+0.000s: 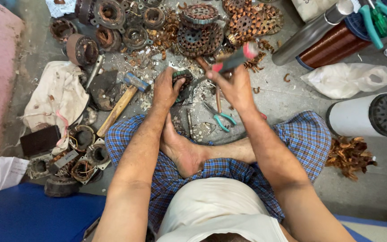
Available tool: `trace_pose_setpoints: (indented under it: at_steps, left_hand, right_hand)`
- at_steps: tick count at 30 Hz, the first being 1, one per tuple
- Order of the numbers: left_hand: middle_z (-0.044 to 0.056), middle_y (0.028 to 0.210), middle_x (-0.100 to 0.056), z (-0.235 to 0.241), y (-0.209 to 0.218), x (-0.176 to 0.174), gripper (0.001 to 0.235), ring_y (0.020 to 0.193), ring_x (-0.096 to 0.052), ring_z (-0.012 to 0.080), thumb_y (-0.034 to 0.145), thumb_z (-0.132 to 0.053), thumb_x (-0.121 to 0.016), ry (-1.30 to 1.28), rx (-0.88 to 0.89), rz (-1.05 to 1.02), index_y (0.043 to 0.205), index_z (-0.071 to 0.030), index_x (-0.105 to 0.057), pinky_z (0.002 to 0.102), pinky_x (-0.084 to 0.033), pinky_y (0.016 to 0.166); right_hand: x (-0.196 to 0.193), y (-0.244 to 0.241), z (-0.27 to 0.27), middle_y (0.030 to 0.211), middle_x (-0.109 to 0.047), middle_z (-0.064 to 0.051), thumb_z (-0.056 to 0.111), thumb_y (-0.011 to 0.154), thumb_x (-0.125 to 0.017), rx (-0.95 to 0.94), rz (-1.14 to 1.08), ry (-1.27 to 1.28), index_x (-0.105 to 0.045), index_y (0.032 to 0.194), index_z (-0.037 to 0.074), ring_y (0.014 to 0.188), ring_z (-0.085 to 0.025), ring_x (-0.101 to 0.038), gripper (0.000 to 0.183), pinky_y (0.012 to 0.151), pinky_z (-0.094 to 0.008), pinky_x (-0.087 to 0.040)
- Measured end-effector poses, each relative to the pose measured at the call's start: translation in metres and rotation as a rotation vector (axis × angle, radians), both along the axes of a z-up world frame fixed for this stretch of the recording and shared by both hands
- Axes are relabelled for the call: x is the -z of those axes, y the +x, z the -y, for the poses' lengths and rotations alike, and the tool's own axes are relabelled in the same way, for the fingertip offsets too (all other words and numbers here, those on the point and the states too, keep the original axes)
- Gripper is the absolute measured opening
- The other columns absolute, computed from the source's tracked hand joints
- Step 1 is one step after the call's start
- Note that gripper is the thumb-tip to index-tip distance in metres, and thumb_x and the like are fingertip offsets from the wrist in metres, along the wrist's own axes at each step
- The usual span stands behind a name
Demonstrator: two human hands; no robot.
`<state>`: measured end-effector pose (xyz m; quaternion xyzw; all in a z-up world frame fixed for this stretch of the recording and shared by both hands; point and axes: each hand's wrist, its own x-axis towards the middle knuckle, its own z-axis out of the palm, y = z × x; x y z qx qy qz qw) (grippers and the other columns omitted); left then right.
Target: The person disassembles fan motor stators and coils while sitting on the floor, using a hammer, pliers, and a screwdriver to pry and strike the metal components.
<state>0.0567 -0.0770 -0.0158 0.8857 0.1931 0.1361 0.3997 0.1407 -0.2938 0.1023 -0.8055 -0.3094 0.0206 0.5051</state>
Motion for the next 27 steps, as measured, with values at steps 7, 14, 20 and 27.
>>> trace_pose_setpoints:
  at_steps: [7, 14, 20, 27]
  left_hand:
    - [0.012, 0.104, -0.068, 0.002, 0.004, -0.004, 0.038, 0.103, -0.066, 0.0293, 0.089, -0.030, -0.080, 0.010, -0.017, -0.017, 0.111, -0.009, -0.057, 0.048, -0.053, 0.089]
    - [0.012, 0.103, -0.068, 0.002, 0.004, 0.000, 0.038, 0.100, -0.069, 0.0300, 0.089, -0.027, -0.082, -0.004, -0.012, 0.077, 0.110, -0.008, -0.057, 0.049, -0.054, 0.086]
    - [0.013, 0.107, -0.069, 0.001, 0.004, 0.003, 0.041, 0.105, -0.067, 0.0334, 0.089, -0.028, -0.083, 0.048, 0.006, 0.134, 0.115, -0.007, -0.060, 0.051, -0.053, 0.091]
    - [0.013, 0.111, -0.068, 0.004, 0.006, 0.002, 0.044, 0.108, -0.066, 0.0311, 0.087, -0.030, -0.083, 0.011, -0.015, 0.065, 0.119, -0.007, -0.061, 0.049, -0.052, 0.094]
  right_hand:
    - [-0.046, 0.006, -0.040, 0.095, -0.072, -0.010, 0.019, 0.091, -0.080, -0.048, -0.313, 0.135, -0.056, 0.125, 0.001, 0.073, -0.016, -0.068, 0.045, 0.059, -0.029, -0.057]
    - [-0.038, 0.016, -0.052, 0.098, -0.073, -0.009, 0.015, 0.092, -0.082, -0.062, -0.229, 0.086, -0.057, 0.122, 0.002, 0.084, -0.015, -0.074, 0.041, 0.071, -0.026, -0.066]
    - [-0.015, 0.020, -0.060, 0.106, -0.072, -0.009, 0.006, 0.088, -0.085, -0.141, -0.211, 0.159, -0.059, 0.120, 0.004, 0.099, -0.018, -0.073, 0.041, 0.089, -0.033, -0.066]
    - [0.009, 0.031, -0.073, 0.117, -0.078, -0.011, -0.002, 0.092, -0.074, -0.234, -0.164, 0.022, -0.062, 0.124, 0.005, 0.117, -0.023, -0.075, 0.035, 0.104, -0.038, -0.063]
